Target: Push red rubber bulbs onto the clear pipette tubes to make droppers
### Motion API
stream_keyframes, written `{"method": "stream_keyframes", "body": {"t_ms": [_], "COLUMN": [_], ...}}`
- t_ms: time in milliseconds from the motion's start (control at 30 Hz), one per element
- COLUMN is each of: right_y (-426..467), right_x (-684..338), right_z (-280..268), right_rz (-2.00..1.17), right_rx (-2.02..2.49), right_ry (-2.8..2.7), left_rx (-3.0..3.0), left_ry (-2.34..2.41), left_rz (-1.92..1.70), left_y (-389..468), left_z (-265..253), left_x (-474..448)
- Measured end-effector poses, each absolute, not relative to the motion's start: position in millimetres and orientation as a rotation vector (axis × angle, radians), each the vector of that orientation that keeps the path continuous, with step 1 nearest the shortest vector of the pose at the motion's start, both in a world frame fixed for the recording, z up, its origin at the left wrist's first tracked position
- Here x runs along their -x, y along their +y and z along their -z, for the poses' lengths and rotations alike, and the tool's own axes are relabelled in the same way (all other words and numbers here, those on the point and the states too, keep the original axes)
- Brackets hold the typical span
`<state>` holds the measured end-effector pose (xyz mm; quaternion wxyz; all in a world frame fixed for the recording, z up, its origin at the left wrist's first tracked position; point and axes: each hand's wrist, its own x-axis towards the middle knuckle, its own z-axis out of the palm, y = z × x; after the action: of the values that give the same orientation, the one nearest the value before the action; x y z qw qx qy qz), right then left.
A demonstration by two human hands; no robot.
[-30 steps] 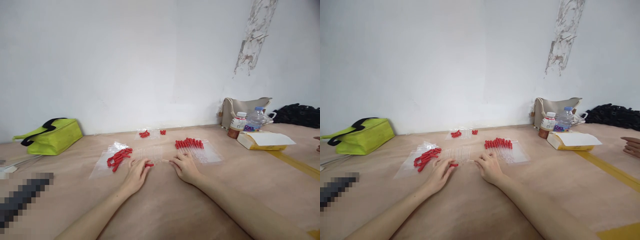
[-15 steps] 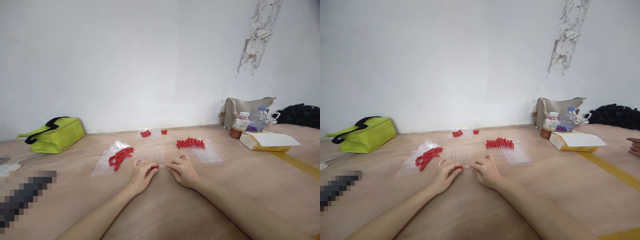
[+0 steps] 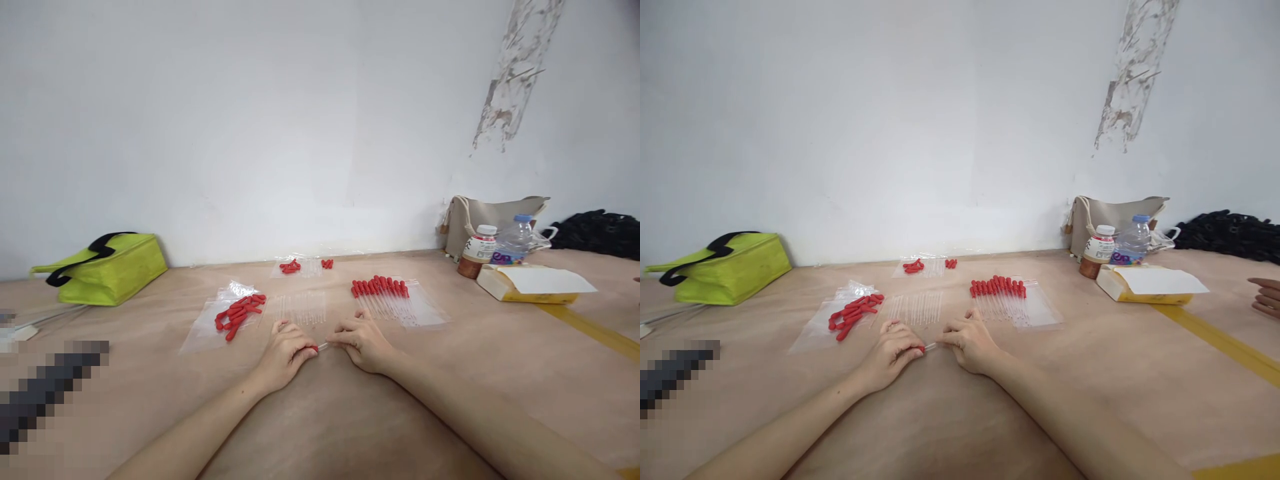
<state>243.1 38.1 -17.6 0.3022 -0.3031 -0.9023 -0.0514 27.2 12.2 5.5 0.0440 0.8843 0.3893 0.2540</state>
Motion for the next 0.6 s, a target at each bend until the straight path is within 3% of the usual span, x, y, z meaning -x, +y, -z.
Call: {"method": "stream_keyframes", "body": {"t_ms": [600], "right_y": [20.8], "right_x": [-226.3], "right_z": [18.2], "right_rz": [0.152], "right_rx": [0.880], "right_ry": [-2.388], "left_rx": [-2.748], "left_ry": [1.152], "left_rz": [-0.830], "left_y": [10.4], "left_z": [-2.4], "left_x": [-27.9]}}
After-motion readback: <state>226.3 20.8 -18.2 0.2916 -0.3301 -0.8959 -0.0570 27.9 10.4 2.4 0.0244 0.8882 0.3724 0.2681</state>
